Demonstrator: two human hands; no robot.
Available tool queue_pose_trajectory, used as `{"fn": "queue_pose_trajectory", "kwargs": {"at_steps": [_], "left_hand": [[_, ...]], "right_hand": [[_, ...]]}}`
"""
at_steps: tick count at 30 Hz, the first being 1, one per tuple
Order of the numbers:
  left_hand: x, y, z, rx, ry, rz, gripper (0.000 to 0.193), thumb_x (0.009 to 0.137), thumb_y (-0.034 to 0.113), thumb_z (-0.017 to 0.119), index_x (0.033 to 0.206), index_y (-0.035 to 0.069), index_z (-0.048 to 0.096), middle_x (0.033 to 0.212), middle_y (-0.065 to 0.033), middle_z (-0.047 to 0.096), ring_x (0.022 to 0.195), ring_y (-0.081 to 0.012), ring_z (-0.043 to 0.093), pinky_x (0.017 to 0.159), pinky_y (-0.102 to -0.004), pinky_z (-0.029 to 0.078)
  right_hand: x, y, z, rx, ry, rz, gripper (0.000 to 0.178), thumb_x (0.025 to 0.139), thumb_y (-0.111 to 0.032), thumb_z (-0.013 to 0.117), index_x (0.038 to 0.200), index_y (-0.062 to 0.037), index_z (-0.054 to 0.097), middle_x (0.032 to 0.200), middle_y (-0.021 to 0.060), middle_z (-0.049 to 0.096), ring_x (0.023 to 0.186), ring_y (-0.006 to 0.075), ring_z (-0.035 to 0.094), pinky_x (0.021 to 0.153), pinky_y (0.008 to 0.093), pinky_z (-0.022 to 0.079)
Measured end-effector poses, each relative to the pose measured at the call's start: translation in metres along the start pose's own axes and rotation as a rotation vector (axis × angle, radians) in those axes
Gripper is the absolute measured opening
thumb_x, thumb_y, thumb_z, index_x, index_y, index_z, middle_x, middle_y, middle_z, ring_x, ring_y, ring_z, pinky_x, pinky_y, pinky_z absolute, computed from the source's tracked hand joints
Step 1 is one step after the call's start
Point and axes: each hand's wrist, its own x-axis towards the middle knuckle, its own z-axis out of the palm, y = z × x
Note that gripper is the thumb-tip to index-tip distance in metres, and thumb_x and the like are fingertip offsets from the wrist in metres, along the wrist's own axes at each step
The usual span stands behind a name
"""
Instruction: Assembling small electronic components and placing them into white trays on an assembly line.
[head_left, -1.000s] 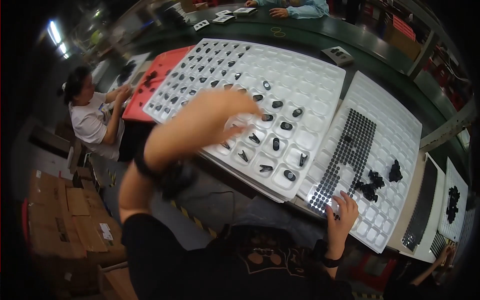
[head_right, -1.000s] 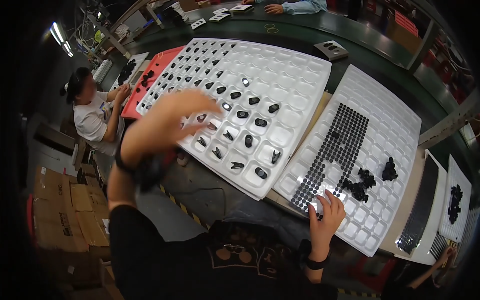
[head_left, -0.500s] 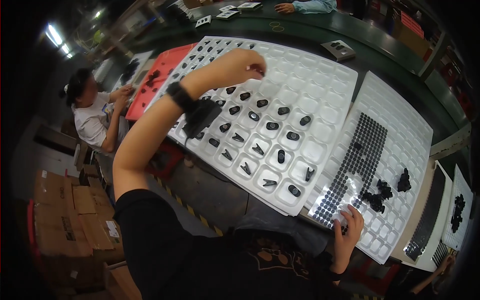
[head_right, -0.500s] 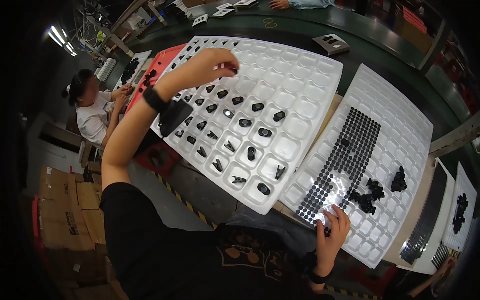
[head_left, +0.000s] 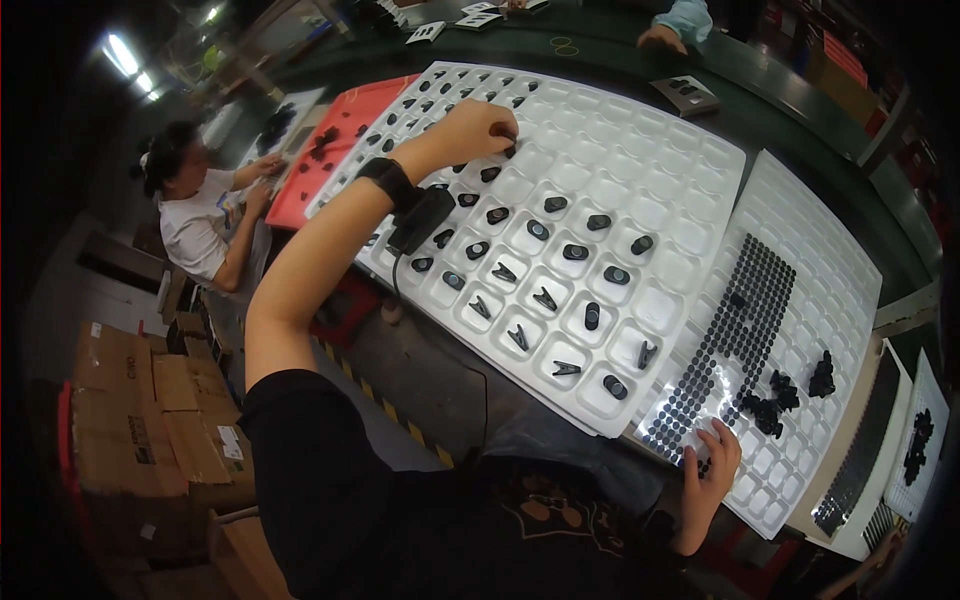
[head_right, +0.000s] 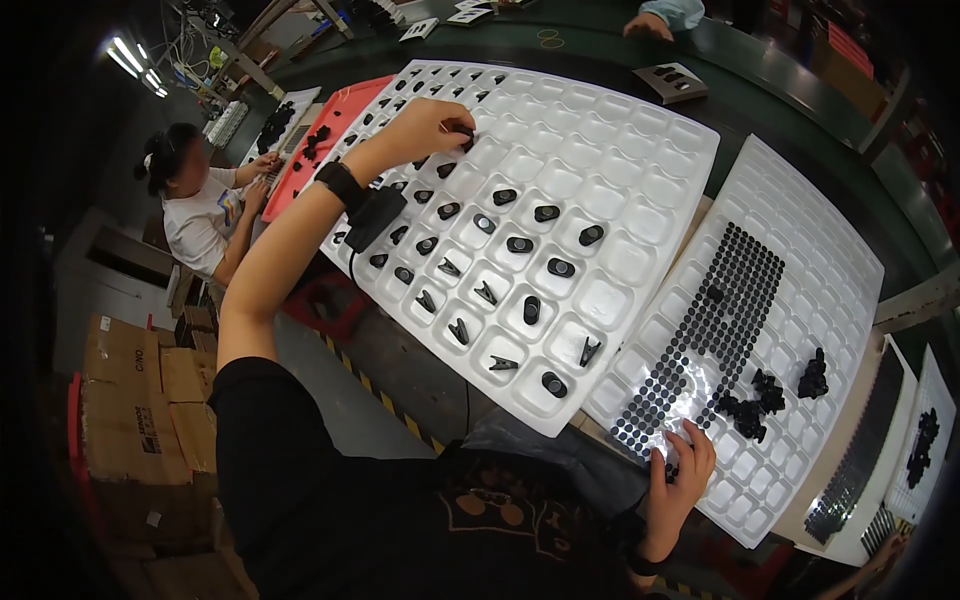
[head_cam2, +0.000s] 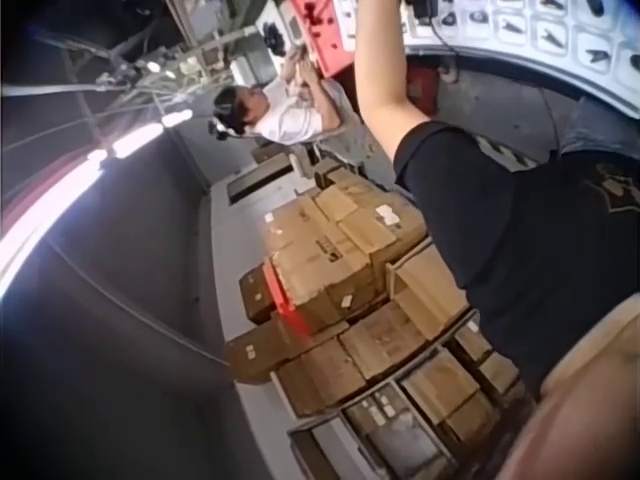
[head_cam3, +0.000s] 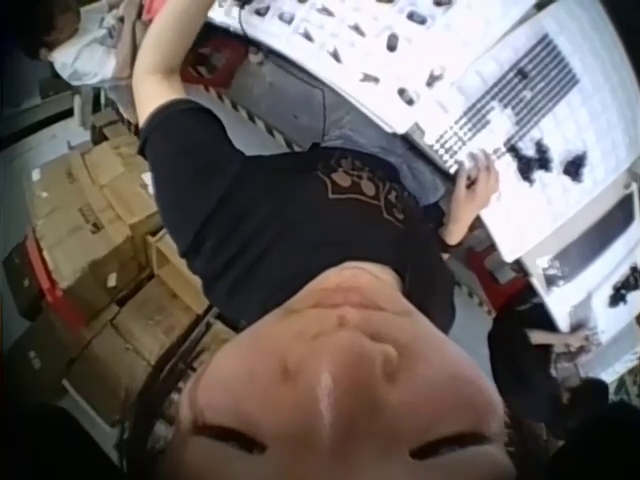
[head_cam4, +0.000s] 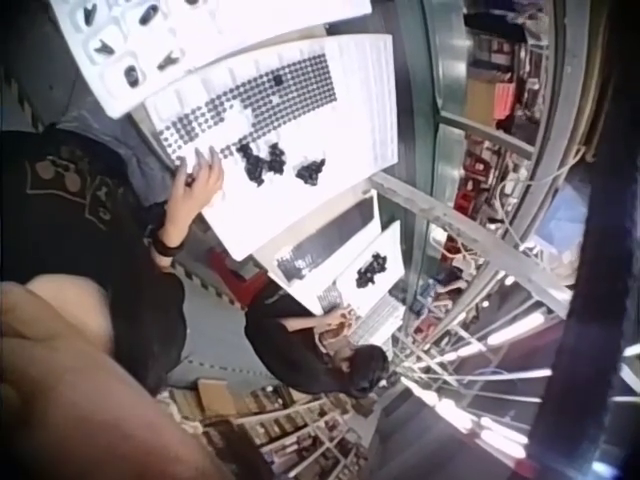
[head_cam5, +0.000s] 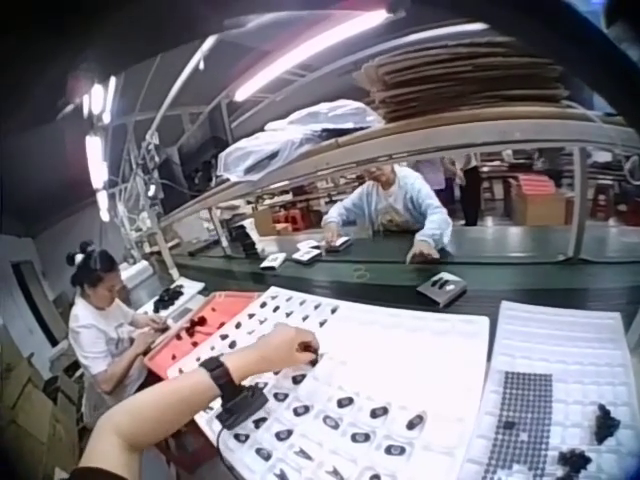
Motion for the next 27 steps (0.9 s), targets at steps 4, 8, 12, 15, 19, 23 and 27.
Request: {"fn": "queue_pose_trajectory", "kwargs": {"at_steps": [4, 8, 12, 15, 19, 23, 27], "left_hand": [[-0.018, -0.004, -0.005, -0.129, 0.053, -0.012, 0.014, 0.068, 0.007, 0.062, 0.08, 0.001, 0.06, 0.069, -0.0095, 0.06, 0.062, -0.0167, 0.057, 0.059, -0.0264, 0.044], [-0.041, 0.015, -0.018, -0.12, -0.032, -0.071, 0.016, 0.068, 0.006, 0.063, 0.083, 0.001, 0.06, 0.072, -0.0082, 0.06, 0.065, -0.0141, 0.057, 0.061, -0.025, 0.045], [-0.064, 0.025, -0.027, -0.151, -0.043, -0.136, 0.019, 0.069, 0.004, 0.063, 0.087, 0.001, 0.06, 0.076, -0.0067, 0.061, 0.068, -0.0116, 0.057, 0.064, -0.0232, 0.046], [-0.083, 0.029, -0.026, -0.128, -0.033, -0.111, 0.017, 0.068, 0.004, 0.062, 0.085, 0.001, 0.06, 0.073, -0.0089, 0.061, 0.064, -0.0149, 0.058, 0.062, -0.0243, 0.045], [-0.095, 0.042, -0.023, -0.297, 0.023, -0.088, 0.017, 0.068, 0.002, 0.062, 0.084, 0.001, 0.06, 0.074, -0.0083, 0.061, 0.067, -0.0144, 0.059, 0.062, -0.0237, 0.046], [-0.091, 0.07, -0.019, -0.232, -0.012, 0.083, 0.016, 0.069, 0.002, 0.062, 0.085, -0.001, 0.06, 0.077, -0.0073, 0.061, 0.068, -0.0142, 0.059, 0.062, -0.0237, 0.045], [-0.08, 0.076, -0.002, -0.539, 0.163, -0.116, 0.02, 0.074, 0.008, 0.061, 0.091, -0.002, 0.058, 0.085, -0.0075, 0.06, 0.075, -0.0159, 0.058, 0.071, -0.0257, 0.044]], "right_hand": [[-0.002, -0.003, 0.002, -0.03, -0.008, 0.001, 0.021, 0.07, -0.006, 0.058, 0.091, -0.0036, 0.056, 0.11, 0.0108, 0.049, 0.107, 0.0278, 0.041, 0.09, 0.0354, 0.031], [-0.008, -0.001, 0.005, -0.03, -0.013, -0.01, 0.021, 0.071, -0.006, 0.057, 0.092, -0.0034, 0.055, 0.111, 0.0107, 0.049, 0.108, 0.0274, 0.041, 0.091, 0.0349, 0.031], [-0.012, 0.0, 0.006, -0.03, -0.008, -0.022, 0.021, 0.071, -0.006, 0.058, 0.092, -0.0032, 0.055, 0.111, 0.0106, 0.049, 0.108, 0.0272, 0.041, 0.091, 0.0349, 0.031], [-0.019, -0.001, 0.004, -0.041, -0.005, -0.023, 0.021, 0.071, -0.007, 0.057, 0.092, -0.0032, 0.055, 0.111, 0.0107, 0.049, 0.108, 0.0272, 0.041, 0.091, 0.0349, 0.03], [-0.031, -0.011, -0.004, -0.057, -0.006, -0.015, 0.021, 0.071, -0.006, 0.057, 0.091, -0.0032, 0.056, 0.112, 0.0108, 0.048, 0.108, 0.0272, 0.041, 0.091, 0.0349, 0.03], [-0.037, -0.01, -0.008, -0.069, -0.005, -0.006, 0.021, 0.071, -0.006, 0.057, 0.092, -0.0032, 0.056, 0.112, 0.0108, 0.048, 0.108, 0.0275, 0.041, 0.091, 0.0349, 0.03], [-0.025, 0.023, -0.001, -0.074, 0.015, -0.018, 0.023, 0.071, -0.006, 0.058, 0.093, -0.0034, 0.055, 0.112, 0.0108, 0.048, 0.108, 0.0278, 0.041, 0.091, 0.0342, 0.031]]}}
